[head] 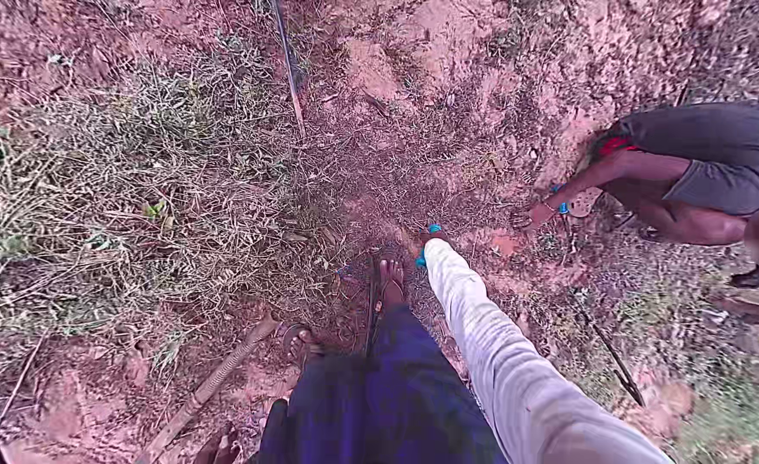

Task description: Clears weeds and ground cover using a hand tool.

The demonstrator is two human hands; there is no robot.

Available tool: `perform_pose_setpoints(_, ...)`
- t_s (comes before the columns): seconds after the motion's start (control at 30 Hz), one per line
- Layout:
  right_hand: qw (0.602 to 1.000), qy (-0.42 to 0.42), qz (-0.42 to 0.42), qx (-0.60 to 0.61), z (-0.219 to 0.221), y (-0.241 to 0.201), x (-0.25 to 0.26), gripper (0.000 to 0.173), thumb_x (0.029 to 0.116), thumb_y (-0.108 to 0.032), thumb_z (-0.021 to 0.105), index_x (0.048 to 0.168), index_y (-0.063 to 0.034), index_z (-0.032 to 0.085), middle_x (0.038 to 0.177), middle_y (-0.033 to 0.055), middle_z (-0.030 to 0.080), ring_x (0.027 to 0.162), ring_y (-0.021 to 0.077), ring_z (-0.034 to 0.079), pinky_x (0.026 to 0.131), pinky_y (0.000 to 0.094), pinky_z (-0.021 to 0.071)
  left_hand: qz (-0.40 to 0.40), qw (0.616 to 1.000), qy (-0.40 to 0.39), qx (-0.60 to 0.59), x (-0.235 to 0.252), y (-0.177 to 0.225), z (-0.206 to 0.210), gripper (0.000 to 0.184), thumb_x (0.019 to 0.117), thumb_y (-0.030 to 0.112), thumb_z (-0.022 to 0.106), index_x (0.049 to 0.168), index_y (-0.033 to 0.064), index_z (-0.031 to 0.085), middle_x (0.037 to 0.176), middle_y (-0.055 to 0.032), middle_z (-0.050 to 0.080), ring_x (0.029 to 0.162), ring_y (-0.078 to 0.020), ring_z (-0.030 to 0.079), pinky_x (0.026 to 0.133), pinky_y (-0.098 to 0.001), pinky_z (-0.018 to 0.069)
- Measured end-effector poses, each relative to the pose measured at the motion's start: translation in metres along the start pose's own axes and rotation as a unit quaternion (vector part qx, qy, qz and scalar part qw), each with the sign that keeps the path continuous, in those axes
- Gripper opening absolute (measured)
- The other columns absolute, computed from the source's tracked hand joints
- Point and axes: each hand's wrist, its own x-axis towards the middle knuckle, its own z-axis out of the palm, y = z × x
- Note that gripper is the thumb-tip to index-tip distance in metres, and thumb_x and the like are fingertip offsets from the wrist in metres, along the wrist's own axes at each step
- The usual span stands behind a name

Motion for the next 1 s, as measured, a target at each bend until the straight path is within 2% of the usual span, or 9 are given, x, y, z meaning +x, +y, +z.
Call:
perform_pose_setpoints(0.1, 0.967, -0.087, -0.063, -0.233, -0.005, -0.034, 0.026, 0.047, 0.1078, -0.023, 0.049, 0.143, 0.0086, 0.051, 0.154, 0.0275, 0.045, 0.146, 0.0385, 0.040, 0.118, 0.0548, 0.0325, 0.004, 1.000, -0.028, 0.007, -0.015, 0.007, 0.054, 0.038, 0.1060, 0.006, 0.042, 0.137, -0.0162, 0.046, 0.131, -0.0228, 0.056, 0.107, -0.0101, 0.061, 0.095, -0.0282, 0.0515)
perform_pose_setpoints(0.2, 0.960, -0.148, -0.144, -0.186, 0.023, -0.077, -0.037, 0.051, 0.1063, -0.028, 0.053, 0.144, 0.0056, 0.051, 0.150, 0.0252, 0.050, 0.141, 0.0348, 0.049, 0.115, 0.0517, 0.0385, -0.013, 0.999, -0.044, 0.012, -0.029, 0.013, 0.096, 0.035, 0.1043, 0.002, 0.044, 0.134, -0.0154, 0.051, 0.129, -0.0240, 0.058, 0.107, -0.0134, 0.062, 0.095, -0.0305, 0.0523)
perform_pose_setpoints(0.3, 0.903, -0.250, -0.290, -0.196, 0.020, -0.084, -0.092, 0.053, 0.1032, -0.029, 0.062, 0.142, 0.0045, 0.051, 0.138, 0.0269, 0.057, 0.125, 0.0367, 0.060, 0.105, 0.0534, 0.0463, -0.018, 0.998, -0.051, 0.024, -0.032, 0.026, 0.112, 0.036, 0.1036, 0.001, 0.045, 0.134, -0.0156, 0.051, 0.129, -0.0263, 0.058, 0.105, -0.0159, 0.062, 0.094, -0.0324, 0.0521)
perform_pose_setpoints(0.4, 0.931, -0.153, -0.279, -0.179, -0.026, -0.091, -0.087, 0.062, 0.1036, -0.029, 0.059, 0.152, 0.0027, 0.039, 0.144, 0.0265, 0.055, 0.135, 0.0392, 0.053, 0.111, 0.0565, 0.0408, -0.001, 0.998, -0.047, 0.028, -0.024, 0.043, 0.105, 0.037, 0.1046, 0.004, 0.044, 0.135, -0.0158, 0.049, 0.128, -0.0252, 0.059, 0.105, -0.0131, 0.063, 0.094, -0.0304, 0.0523)
perform_pose_setpoints(0.5, 0.983, 0.054, -0.137, -0.105, -0.085, -0.092, 0.003, 0.075, 0.0977, -0.018, 0.065, 0.158, -0.0002, 0.025, 0.145, 0.0305, 0.051, 0.131, 0.0446, 0.056, 0.106, 0.0599, 0.0456, 0.009, 0.999, -0.038, 0.003, -0.020, 0.054, 0.096, 0.036, 0.1028, 0.003, 0.042, 0.133, -0.0152, 0.049, 0.127, -0.0188, 0.059, 0.107, -0.0088, 0.063, 0.094, -0.0276, 0.0524)
perform_pose_setpoints(0.67, 0.978, 0.181, -0.009, -0.103, -0.141, -0.057, 0.123, 0.045, 0.1076, -0.021, 0.045, 0.144, 0.0060, 0.049, 0.145, 0.0273, 0.054, 0.136, 0.0385, 0.053, 0.109, 0.0560, 0.0420, -0.009, 0.999, -0.021, -0.034, -0.017, 0.033, 0.103, 0.034, 0.1043, 0.006, 0.042, 0.130, -0.0140, 0.051, 0.121, -0.0125, 0.061, 0.103, -0.0048, 0.064, 0.091, -0.0253, 0.0541)
perform_pose_setpoints(0.77, 0.969, 0.142, -0.051, -0.194, -0.104, -0.063, 0.110, 0.043, 0.1057, -0.021, 0.049, 0.140, 0.0034, 0.054, 0.143, 0.0259, 0.057, 0.134, 0.0389, 0.055, 0.108, 0.0568, 0.0441, -0.041, 0.996, -0.028, -0.071, -0.018, 0.019, 0.128, 0.033, 0.1051, 0.006, 0.043, 0.129, -0.0129, 0.054, 0.117, -0.0132, 0.063, 0.100, -0.0065, 0.065, 0.090, -0.0267, 0.0555)
perform_pose_setpoints(0.9, 0.876, -0.045, -0.246, -0.412, -0.023, -0.071, 0.012, 0.057, 0.1080, -0.006, 0.040, 0.163, -0.0048, 0.022, 0.159, 0.0292, 0.036, 0.139, 0.0520, 0.045, 0.108, 0.0658, 0.0398, -0.047, 0.995, -0.049, -0.073, -0.028, 0.032, 0.140, 0.028, 0.1033, 0.005, 0.046, 0.125, -0.0084, 0.058, 0.110, -0.0075, 0.066, 0.093, -0.0048, 0.067, 0.086, -0.0241, 0.0565)
perform_pose_setpoints(1.0, 0.858, -0.062, -0.289, -0.419, -0.008, -0.079, -0.030, 0.066, 0.1051, -0.003, 0.046, 0.165, -0.0148, 0.021, 0.158, 0.0333, 0.033, 0.134, 0.0558, 0.048, 0.102, 0.0700, 0.0423, -0.018, 0.996, -0.068, -0.051, -0.029, 0.045, 0.120, 0.030, 0.1007, 0.003, 0.046, 0.125, -0.0099, 0.059, 0.115, -0.0103, 0.067, 0.098, -0.0056, 0.066, 0.090, -0.0246, 0.0548)
